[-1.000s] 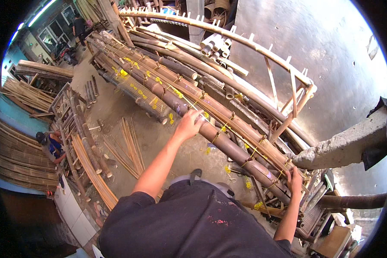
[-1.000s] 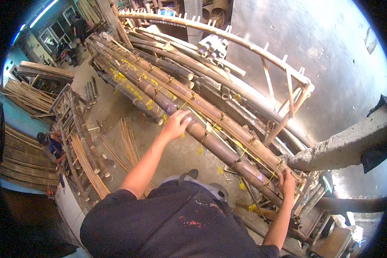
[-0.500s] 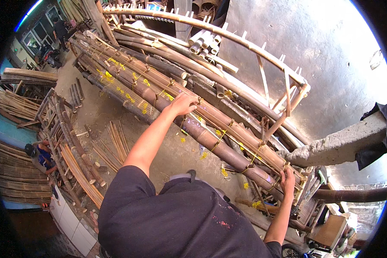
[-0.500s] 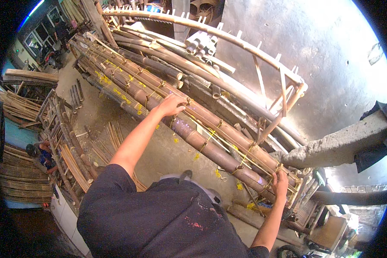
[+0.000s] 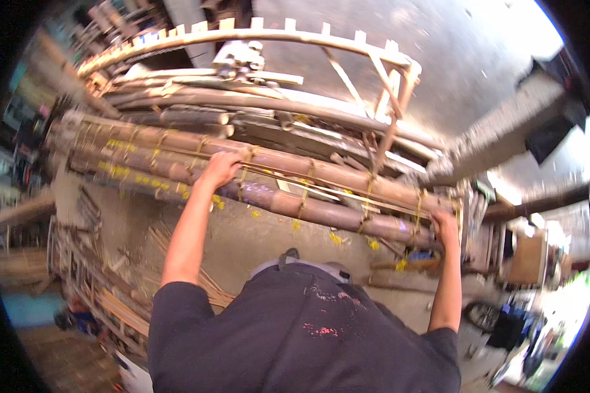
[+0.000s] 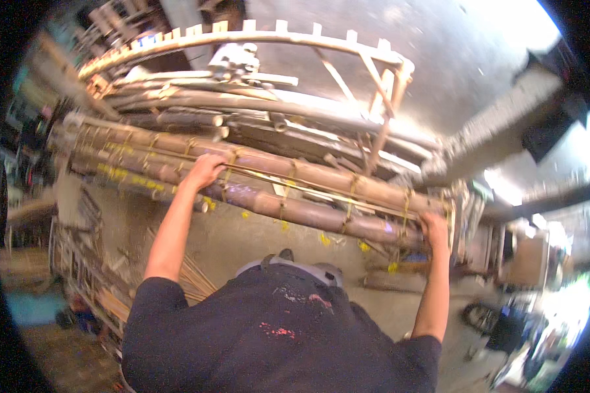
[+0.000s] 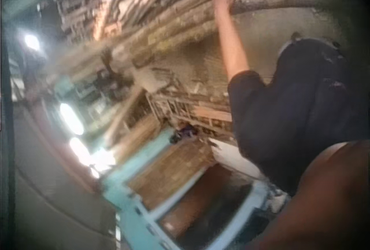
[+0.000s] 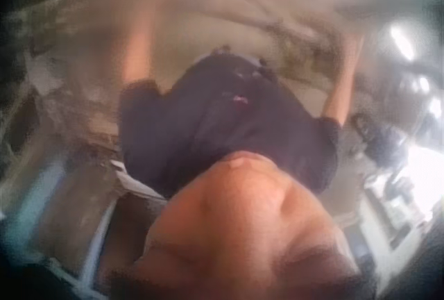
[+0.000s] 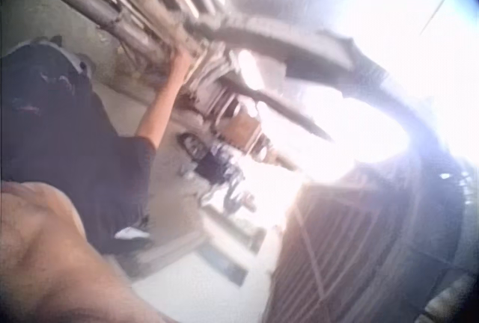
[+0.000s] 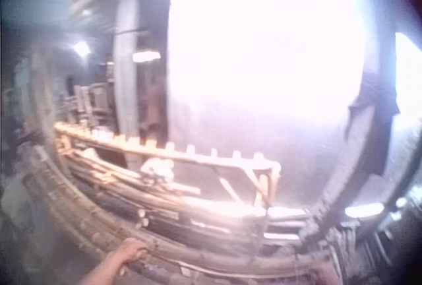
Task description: The person arranges thin bamboo strips on the floor, then moves to a rack of bamboo poles and ties them together with yellow string. The person handles the strips and poles by hand, organizing and bundling them in a workshop setting.
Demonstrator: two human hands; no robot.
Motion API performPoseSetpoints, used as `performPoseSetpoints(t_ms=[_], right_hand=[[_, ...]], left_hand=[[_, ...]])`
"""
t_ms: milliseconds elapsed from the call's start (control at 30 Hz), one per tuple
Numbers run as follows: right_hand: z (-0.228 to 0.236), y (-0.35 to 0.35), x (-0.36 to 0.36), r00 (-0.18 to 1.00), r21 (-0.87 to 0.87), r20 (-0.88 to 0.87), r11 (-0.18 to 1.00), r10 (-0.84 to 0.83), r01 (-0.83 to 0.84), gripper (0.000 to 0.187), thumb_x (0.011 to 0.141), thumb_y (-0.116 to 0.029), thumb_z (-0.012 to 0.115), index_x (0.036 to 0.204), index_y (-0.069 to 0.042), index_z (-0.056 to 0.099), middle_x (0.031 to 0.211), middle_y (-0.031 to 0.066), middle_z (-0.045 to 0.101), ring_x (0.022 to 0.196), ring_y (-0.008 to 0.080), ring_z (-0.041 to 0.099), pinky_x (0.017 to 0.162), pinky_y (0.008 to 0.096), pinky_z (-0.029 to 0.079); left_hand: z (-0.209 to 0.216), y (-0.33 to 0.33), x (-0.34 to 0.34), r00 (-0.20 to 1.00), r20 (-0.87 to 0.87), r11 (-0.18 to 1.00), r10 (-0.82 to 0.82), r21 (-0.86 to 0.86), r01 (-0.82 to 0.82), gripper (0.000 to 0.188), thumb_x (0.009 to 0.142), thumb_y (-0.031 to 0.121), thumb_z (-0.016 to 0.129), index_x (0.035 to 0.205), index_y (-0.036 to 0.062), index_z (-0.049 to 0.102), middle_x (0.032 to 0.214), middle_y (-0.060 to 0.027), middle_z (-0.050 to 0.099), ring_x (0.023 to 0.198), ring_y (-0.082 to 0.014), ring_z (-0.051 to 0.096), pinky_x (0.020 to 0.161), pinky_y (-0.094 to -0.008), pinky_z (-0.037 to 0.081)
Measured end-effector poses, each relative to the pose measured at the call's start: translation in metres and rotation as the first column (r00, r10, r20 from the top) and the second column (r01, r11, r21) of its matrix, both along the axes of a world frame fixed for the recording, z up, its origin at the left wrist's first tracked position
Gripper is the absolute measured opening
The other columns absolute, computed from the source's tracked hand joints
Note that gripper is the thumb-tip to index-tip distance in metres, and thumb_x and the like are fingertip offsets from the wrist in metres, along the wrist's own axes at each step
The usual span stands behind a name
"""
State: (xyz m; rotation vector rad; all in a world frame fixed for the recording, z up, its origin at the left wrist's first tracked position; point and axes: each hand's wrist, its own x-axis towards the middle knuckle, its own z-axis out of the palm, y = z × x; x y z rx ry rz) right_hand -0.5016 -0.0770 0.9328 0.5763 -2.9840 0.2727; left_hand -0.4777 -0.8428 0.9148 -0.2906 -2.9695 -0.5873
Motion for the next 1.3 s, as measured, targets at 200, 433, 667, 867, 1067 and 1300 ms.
performPoseSetpoints(t_ms=[200,433,667,867,1067,1300], right_hand=[[-0.01,0.024,0.002,0.997,0.02,0.078,0.999,-0.03,0.029,0.028,0.091,-0.015,0.063,0.118,-0.013,0.073,0.119,0.011,0.071,0.111,0.0329,0.064,0.095,0.0448,0.049],[-0.004,0.018,0.003,0.984,0.129,0.163,0.991,-0.067,0.046,0.044,0.084,-0.007,0.058,0.124,-0.023,0.07,0.107,0.0079,0.073,0.107,0.0315,0.066,0.087,0.0474,0.05],[0.005,-0.001,0.005,0.992,0.16,0.086,0.984,-0.095,0.081,0.041,0.087,-0.012,0.06,0.124,-0.027,0.07,0.103,0.0072,0.073,0.103,0.0294,0.067,0.084,0.0465,0.051],[0.017,-0.021,0.092,0.817,-0.739,-0.253,0.649,-0.518,0.182,0.029,0.098,-0.011,0.059,0.125,-0.01,0.068,0.111,0.0148,0.071,0.102,0.0324,0.068,0.09,0.0401,0.053],[-0.084,-0.076,0.206,0.672,-0.933,0.297,-0.055,-0.679,0.356,0.025,0.1,-0.011,0.056,0.121,-0.007,0.068,0.107,0.0145,0.074,0.094,0.0262,0.073,0.083,0.0373,0.055],[-0.172,-0.163,0.284,0.585,-0.824,0.551,-0.275,-0.595,0.496,0.025,0.101,-0.015,0.057,0.123,-0.007,0.066,0.097,0.0131,0.073,0.088,0.0233,0.072,0.078,0.0351,0.055]], left_hand=[[0.041,0.016,-0.005,0.98,0.199,0.999,0.013,0.041,-0.021,0.027,0.091,0.023,0.069,0.113,0.0069,0.072,0.111,-0.0155,0.072,0.109,-0.0345,0.066,0.097,-0.045,0.05],[0.094,0.218,-0.029,0.964,-0.05,0.926,-0.259,0.27,0.263,0.031,0.096,0.024,0.066,0.119,0.004,0.071,0.118,-0.0179,0.071,0.108,-0.032,0.068,0.096,-0.0391,0.053],[0.038,0.427,-0.044,0.837,0.11,0.841,-0.535,0.166,0.516,0.036,0.096,0.027,0.065,0.125,0.0061,0.068,0.118,-0.022,0.07,0.114,-0.0394,0.065,0.098,-0.0458,0.051],[0.03,0.462,-0.047,0.873,0.181,0.892,-0.452,0.09,0.443,0.029,0.095,0.028,0.066,0.112,0.0062,0.073,0.103,-0.0225,0.072,0.102,-0.0393,0.069,0.089,-0.0462,0.053],[0.026,0.47,-0.061,0.823,0.324,0.875,-0.467,0.035,0.483,0.04,0.098,0.035,0.066,0.115,0.0001,0.072,0.1,-0.0201,0.072,0.1,-0.0332,0.069,0.088,-0.0401,0.051],[0.021,0.428,-0.084,0.799,0.301,0.851,-0.52,0.108,0.514,0.027,0.098,0.023,0.07,0.112,-0.0006,0.07,0.086,-0.0042,0.07,0.082,-0.012,0.061,0.077,-0.0287,0.05]])
